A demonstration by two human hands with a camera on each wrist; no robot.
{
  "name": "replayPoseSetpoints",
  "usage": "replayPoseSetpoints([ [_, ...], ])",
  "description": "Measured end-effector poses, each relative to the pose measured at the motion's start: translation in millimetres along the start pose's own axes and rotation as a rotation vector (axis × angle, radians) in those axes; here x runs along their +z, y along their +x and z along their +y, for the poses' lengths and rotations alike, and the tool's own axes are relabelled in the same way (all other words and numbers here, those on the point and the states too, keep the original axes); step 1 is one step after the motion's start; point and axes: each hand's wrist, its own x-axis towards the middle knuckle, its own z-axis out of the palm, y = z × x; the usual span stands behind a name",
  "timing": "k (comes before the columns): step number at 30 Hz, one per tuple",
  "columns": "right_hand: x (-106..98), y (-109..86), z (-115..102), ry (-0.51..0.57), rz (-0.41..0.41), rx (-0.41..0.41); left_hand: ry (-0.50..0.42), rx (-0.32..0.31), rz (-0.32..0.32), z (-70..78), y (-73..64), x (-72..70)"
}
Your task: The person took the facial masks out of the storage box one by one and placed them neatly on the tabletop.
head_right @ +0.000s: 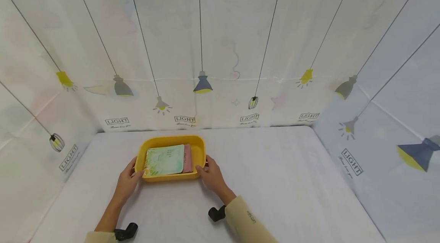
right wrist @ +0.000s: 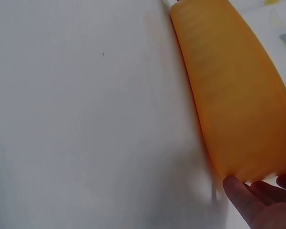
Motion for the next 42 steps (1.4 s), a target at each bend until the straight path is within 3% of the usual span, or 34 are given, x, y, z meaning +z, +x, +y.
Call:
replayPoseSetpoints([
  [8,14.4,-3.5,-10.6,0.036,-0.025,-0.037,0.008,-0.048,0.000,-2.3,-2.8,-16.4],
  [15,18.8,-5.3,-13.6,0.034,-0.023,-0.048,-0.018,-0.069,-0.020,-3.1,-3.6,-21.3],
  [23,12.7,-3.8,-9.1,0.004,-0.030,-0.039,-0.026,-0.070,-0.036,-3.6,-3.5,-21.5],
  [32,7.1,-1.8,-6.7,-0.019,-0.054,-0.052,-0.081,-0.037,-0.006,-3.1,-7.1,-24.3],
  [42,-9.7,-3.0,-6.9,-0.070,-0.059,-0.071,-0.092,-0.064,0.002,-6.0,-10.1,-27.3],
])
